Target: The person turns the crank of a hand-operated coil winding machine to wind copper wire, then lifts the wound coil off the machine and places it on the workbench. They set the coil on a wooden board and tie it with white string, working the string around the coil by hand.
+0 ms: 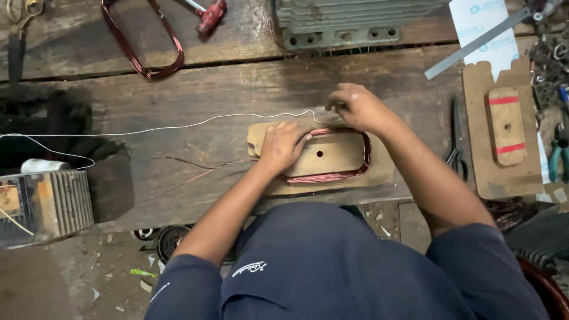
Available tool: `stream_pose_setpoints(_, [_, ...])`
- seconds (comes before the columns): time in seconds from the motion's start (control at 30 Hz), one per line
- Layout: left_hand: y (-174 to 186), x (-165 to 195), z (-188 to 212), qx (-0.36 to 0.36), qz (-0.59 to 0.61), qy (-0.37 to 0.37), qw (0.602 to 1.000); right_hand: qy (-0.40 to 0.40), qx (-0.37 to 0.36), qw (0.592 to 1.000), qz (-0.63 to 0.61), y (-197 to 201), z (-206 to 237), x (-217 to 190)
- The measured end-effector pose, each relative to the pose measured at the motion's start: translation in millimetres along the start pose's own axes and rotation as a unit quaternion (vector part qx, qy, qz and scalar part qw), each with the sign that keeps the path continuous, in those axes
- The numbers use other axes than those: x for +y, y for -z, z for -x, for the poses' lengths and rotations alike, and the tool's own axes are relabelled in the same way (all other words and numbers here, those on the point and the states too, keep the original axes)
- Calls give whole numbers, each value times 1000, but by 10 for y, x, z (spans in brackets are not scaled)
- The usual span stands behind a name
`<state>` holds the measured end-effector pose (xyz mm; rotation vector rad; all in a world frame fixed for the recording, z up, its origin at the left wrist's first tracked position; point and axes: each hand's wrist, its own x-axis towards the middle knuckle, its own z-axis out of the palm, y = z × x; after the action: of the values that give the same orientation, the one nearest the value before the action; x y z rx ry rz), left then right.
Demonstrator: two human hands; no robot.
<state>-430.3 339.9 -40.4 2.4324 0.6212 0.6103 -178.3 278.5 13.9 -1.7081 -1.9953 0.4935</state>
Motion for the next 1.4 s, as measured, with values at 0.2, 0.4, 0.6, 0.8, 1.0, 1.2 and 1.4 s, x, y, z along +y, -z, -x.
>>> stream_pose_setpoints(0.2, [80,82,29,22,-3,-9,1000,-41,-143,979,-142,-214,-129,192])
stream_pose_setpoints(0.4, [97,88,22,11,1,-3,1000,-146,-285,891,-321,-381,-191,462])
stream_pose_setpoints(0.6, [83,72,19,-7,-6,8,1000,-161,-336,824,-427,-454,-160,606])
stream_pose_setpoints(0.8, [25,25,18,-14,12,11,1000,-106,-401,821,-392,-339,-139,486])
stream_pose_setpoints(1.0, [6,1,7,-32,9,20,999,-96,-391,870,-285,-344,-152,320])
stream_pose_setpoints(1.2, [38,26,-8,-37,16,30,999,-75,-363,887,-275,-337,-118,288])
stream_pose_setpoints(1.4, [49,39,-21,-41,13,37,998,-74,-353,889,-281,-370,-107,310])
